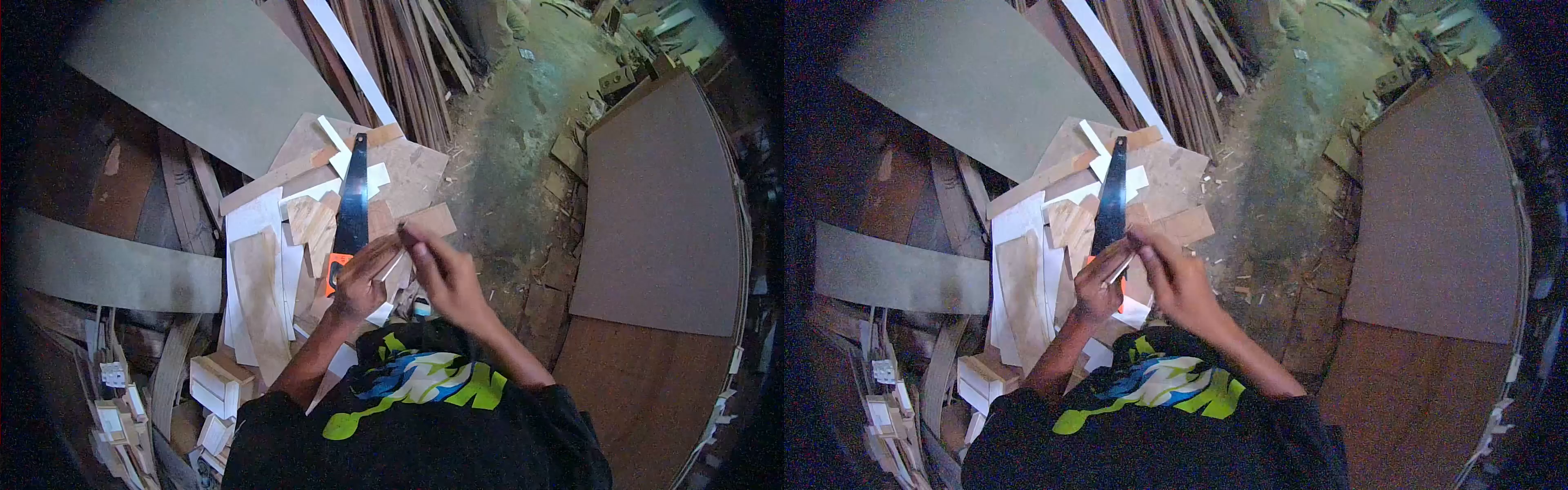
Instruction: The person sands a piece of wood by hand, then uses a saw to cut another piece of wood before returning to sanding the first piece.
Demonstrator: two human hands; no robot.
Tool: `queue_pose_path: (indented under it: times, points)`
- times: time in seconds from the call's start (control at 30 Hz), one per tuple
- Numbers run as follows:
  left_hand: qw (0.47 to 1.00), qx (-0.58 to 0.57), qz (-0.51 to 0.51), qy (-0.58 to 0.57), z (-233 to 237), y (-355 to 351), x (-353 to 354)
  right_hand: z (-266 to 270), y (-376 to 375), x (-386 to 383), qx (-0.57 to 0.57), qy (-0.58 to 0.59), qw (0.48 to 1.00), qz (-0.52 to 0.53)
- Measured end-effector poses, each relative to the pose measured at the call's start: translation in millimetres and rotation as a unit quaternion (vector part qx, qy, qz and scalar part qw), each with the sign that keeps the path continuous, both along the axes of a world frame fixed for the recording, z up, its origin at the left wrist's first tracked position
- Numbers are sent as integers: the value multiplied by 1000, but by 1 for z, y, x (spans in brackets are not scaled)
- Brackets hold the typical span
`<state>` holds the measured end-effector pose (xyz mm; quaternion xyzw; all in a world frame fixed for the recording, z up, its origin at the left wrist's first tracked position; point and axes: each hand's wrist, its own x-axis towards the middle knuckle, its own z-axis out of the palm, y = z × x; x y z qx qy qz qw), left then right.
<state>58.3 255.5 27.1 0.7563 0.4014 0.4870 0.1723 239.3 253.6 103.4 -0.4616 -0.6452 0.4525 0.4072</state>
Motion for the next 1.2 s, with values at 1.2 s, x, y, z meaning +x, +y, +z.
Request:
queue_pose_path:
  times: [1.2]
  points:
    - [997,-47,8,-63,-11,-18,14,-19,-3,-2,122,-59,990,-26]
